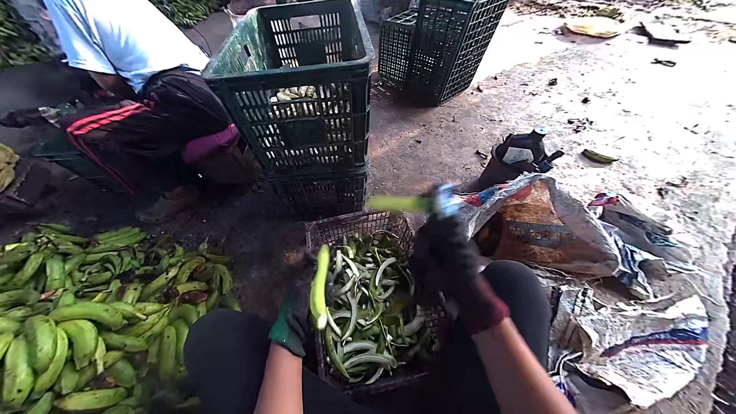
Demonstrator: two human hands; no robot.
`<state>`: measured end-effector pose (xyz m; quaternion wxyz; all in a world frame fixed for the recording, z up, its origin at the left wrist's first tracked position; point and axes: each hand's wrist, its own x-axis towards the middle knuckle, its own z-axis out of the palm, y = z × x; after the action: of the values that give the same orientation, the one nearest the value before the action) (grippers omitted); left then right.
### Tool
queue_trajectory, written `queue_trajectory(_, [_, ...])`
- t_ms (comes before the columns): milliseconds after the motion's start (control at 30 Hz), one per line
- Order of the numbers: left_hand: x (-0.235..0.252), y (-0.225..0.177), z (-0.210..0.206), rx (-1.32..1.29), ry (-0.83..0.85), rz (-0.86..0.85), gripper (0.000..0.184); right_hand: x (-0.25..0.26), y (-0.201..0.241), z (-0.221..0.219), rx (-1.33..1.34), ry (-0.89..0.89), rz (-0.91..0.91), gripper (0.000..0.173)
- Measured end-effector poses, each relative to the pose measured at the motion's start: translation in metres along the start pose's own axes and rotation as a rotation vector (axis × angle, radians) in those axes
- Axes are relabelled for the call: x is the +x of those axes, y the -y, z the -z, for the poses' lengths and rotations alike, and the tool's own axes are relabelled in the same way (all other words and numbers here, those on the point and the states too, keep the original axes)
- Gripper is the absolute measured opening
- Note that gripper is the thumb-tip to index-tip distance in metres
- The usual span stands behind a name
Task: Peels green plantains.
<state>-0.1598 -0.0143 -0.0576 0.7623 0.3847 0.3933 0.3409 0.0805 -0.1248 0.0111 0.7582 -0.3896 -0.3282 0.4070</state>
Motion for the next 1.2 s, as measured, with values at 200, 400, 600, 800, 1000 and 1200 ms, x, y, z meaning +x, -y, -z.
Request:
queue_trajectory(200, [0.02, -0.009, -0.009, -0.194, -0.019, -0.189, 0.035, -0.039, -0.045, 0.0, -0.478, 0.301, -0.878, 0.05])
queue_trajectory(400, [0.024, -0.011, -0.02, -0.148, -0.216, -0.34, 0.028, -0.064, -0.086, -0.02, -0.616, 0.376, -0.352, 0.047])
queue_trajectory(600, [0.014, -0.002, -0.034, 0.024, -0.013, -0.252, 0.027, 0.002, -0.084, -0.039, -1.319, 0.22, 0.212, 0.031])
queue_trajectory(800, [0.028, 0.002, -0.03, -0.118, -0.065, -0.367, 0.042, -0.011, -0.095, -0.03, -1.185, 0.113, 0.111, 0.041])
queue_trajectory(1000, [0.028, 0.011, -0.053, 0.059, -0.147, -0.407, 0.035, -0.01, -0.097, -0.026, -1.242, 0.122, 0.158, 0.037])
queue_trajectory(1200, [0.02, 0.004, -0.054, 0.185, -0.011, -0.289, 0.042, 0.036, -0.076, -0.007, -1.189, 0.093, -0.035, 0.038])
